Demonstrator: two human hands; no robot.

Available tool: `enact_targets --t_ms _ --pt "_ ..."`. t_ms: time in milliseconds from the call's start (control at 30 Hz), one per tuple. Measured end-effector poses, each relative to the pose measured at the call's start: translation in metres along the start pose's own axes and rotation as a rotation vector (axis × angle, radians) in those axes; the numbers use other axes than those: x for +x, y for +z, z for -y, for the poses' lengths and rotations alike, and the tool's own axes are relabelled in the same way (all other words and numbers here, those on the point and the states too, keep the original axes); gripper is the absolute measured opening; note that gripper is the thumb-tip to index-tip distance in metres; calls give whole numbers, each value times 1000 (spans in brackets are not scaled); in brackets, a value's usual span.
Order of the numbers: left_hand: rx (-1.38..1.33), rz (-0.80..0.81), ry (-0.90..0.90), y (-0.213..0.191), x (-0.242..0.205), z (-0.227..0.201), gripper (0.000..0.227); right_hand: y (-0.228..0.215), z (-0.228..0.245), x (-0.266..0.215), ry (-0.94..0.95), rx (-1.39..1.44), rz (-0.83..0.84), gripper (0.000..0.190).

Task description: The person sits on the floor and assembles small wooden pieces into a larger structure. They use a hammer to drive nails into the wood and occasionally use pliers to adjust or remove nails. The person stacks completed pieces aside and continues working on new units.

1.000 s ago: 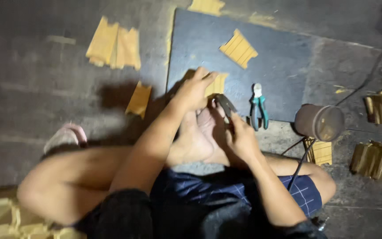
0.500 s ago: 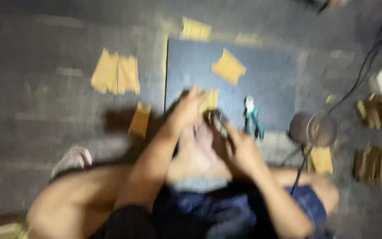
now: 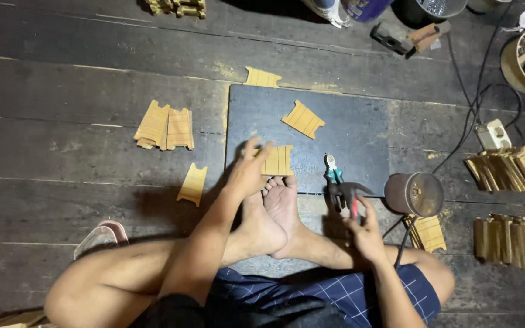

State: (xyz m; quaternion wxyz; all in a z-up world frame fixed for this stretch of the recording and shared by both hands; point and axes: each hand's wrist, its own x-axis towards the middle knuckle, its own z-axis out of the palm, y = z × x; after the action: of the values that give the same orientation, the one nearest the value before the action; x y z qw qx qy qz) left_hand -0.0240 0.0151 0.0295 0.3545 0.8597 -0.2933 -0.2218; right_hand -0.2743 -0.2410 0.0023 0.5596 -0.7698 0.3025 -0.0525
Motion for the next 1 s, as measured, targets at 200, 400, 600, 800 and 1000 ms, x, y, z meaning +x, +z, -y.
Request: enact_targets --t_ms 200,400,600,800,1000 --pt "-92 -240 -136 42 -6 56 75 -41 -44 19 357 -238 18 65" --pt "-111 -266 -155 49 -2 75 51 -160 -98 103 -159 -1155 -326 29" --pt "-71 -240 -182 42 -5 66 27 -176 -34 163 169 -1366 92 37" --pt "-14 -316 -102 63 0 88 26 -173 -53 177 131 -1294 84 36" --pt "56 -329 28 67 1 93 20 -193 -88 168 142 -1200 45 36"
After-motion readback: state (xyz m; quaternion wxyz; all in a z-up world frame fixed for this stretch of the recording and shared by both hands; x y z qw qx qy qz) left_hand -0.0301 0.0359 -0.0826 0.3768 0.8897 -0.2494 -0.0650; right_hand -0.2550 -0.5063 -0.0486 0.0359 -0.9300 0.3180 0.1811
